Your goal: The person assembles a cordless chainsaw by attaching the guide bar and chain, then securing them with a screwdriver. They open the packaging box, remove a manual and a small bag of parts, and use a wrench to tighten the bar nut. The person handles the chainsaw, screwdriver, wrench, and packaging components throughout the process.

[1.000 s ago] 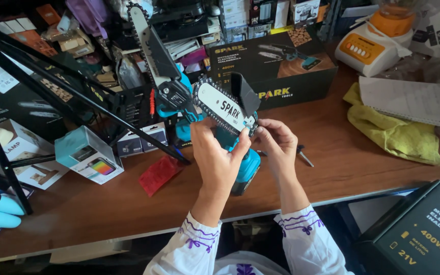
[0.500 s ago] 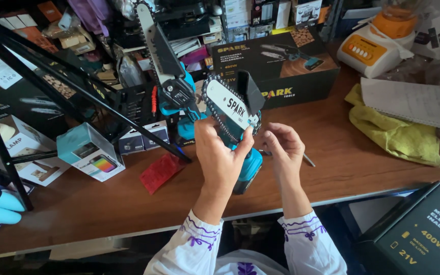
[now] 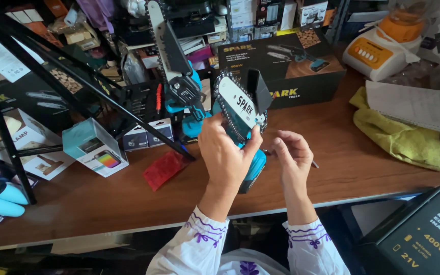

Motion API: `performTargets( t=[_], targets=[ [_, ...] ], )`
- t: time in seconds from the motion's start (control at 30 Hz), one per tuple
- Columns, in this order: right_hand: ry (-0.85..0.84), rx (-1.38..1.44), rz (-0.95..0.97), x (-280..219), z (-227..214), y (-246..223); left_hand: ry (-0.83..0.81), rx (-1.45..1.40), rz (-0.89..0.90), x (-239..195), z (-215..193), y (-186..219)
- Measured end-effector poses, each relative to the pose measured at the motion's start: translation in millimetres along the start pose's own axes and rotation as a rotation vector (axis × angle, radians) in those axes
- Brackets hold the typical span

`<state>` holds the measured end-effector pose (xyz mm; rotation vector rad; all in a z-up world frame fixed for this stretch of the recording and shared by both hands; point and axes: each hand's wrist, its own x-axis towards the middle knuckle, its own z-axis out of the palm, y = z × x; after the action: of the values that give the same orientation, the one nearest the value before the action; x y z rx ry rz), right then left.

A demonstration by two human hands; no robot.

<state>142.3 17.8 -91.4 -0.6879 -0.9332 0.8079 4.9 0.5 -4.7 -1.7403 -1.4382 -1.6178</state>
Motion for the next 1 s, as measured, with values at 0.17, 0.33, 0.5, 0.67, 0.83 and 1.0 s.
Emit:
performTargets(
  t=[0.17, 0.33, 0.5, 0.67, 0.83, 1.0],
  targets=[
    [0.003, 0.006, -0.01, -2, 4, -8, -0.003, 0.0, 0.002, 2, -2, 3],
    [-0.013, -0.006, -0.038, -3, 8, -15, -0.011, -0.011, 0.005, 1, -4, 2],
    [-0.026, 0.015, -0.06, -6, 10, -20, 0.001, -0.017, 0.027, 1, -5, 2],
    [-0.023, -0.015, -0.075, -7, 7, -28, -0.001, -0.072, 0.041, 1, -12, 7],
    [0.038, -0.064, -0.086, -13, -4, -28, -0.053, -0.23, 0.066, 4, -38, 4],
    [0.079, -0.189, -0.041, -25, -28, -22, -0.109, -0.269, -0.014, -9, -69, -28]
  ],
)
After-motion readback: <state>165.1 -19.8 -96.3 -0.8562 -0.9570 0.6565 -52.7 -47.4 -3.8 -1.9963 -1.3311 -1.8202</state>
